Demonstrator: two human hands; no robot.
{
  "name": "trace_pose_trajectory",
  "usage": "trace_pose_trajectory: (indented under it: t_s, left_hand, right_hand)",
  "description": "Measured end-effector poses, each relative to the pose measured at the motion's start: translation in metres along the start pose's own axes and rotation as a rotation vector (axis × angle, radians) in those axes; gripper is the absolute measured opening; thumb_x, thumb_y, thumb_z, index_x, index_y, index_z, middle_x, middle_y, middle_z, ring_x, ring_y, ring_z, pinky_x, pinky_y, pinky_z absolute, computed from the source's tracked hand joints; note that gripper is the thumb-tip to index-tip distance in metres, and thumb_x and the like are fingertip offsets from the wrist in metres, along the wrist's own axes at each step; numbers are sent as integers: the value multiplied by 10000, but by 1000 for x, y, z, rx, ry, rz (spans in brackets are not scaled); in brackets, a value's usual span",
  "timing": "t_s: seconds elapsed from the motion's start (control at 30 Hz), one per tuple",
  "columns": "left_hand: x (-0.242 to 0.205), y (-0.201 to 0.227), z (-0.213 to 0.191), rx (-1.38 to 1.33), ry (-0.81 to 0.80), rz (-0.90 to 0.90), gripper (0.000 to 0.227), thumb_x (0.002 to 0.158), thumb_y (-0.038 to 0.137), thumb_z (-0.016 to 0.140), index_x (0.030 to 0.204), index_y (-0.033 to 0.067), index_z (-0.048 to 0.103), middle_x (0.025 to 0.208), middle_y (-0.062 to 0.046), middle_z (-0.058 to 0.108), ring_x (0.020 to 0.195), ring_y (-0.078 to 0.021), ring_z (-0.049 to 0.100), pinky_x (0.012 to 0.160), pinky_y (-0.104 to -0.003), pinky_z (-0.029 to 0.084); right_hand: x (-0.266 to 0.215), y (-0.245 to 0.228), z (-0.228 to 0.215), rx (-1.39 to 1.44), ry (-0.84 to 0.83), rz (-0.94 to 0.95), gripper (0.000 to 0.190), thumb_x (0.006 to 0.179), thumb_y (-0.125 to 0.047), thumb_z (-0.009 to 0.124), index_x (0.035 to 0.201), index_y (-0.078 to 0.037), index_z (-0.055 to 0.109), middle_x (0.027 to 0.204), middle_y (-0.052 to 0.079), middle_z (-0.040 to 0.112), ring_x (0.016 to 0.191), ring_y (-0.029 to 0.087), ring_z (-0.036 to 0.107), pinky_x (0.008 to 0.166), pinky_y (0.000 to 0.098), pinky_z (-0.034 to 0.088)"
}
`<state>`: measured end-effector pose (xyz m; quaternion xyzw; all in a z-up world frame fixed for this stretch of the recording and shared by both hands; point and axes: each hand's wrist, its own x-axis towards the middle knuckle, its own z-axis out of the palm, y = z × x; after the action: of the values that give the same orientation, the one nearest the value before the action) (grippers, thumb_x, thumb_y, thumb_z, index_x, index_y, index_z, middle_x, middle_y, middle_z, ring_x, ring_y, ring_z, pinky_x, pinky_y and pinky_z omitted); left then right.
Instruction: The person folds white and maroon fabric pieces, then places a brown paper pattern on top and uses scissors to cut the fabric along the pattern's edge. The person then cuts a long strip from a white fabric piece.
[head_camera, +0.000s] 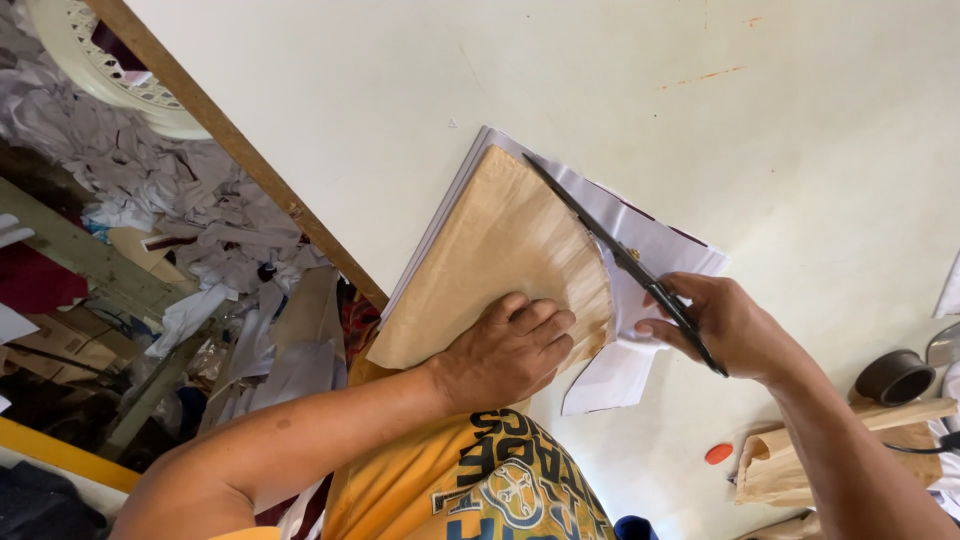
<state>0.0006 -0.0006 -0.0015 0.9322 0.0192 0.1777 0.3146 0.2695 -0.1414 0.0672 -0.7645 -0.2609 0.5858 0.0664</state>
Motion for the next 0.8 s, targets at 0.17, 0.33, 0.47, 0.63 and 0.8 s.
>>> trace_pose_trajectory:
  t_s: [0.17, 0.33, 0.47, 0.63, 0.8]
  left_hand:
    - [2, -1, -4, -5, 19, -1, 37, 939, 159, 670, 913, 149, 645, 1127, -30, 613, 1035, -220, 526, 942, -366, 378]
    - [2, -2, -5, -18, 0, 11, 76, 933, 181, 704, 940, 127, 651, 1129, -47, 632, 1044, -233, 548, 915, -371, 389]
    - [4, -3, -9, -23, 18, 0, 83, 927, 176, 704, 900, 142, 633, 1124, -40, 637, 1040, -227, 551, 922, -365, 382]
    - [1, -2, -7, -27, 11, -9, 67, 932, 181, 685, 906, 149, 632, 1134, -38, 629, 1074, -227, 545, 951, -367, 380]
    - [0, -3, -5, -40, 2, 0, 99, 933, 187, 705, 952, 134, 623, 1145, -57, 616, 1066, -239, 541, 942, -374, 377]
  right_hand:
    - [0, 3, -9, -9, -34, -25, 547, 741, -423, 848, 1137, -55, 766, 956, 38, 793, 751, 127, 680, 646, 272, 557]
    - [11, -26, -16, -141, -18, -58, 603, 696, -509, 864, 1127, -98, 763, 899, 16, 714, 688, 154, 542, 623, 291, 465]
    - [21, -31, -18, -194, -1, -110, 485, 773, -492, 829, 1040, -94, 758, 788, 10, 667, 603, 162, 445, 563, 307, 411]
    - [23, -24, -19, -68, 1, -22, 327, 799, -268, 908, 1011, -51, 788, 763, 36, 599, 586, 150, 374, 511, 297, 343]
    - [23, -37, -27, -118, -38, -62, 536, 714, -402, 895, 1122, -81, 762, 907, 31, 729, 695, 135, 585, 642, 276, 492]
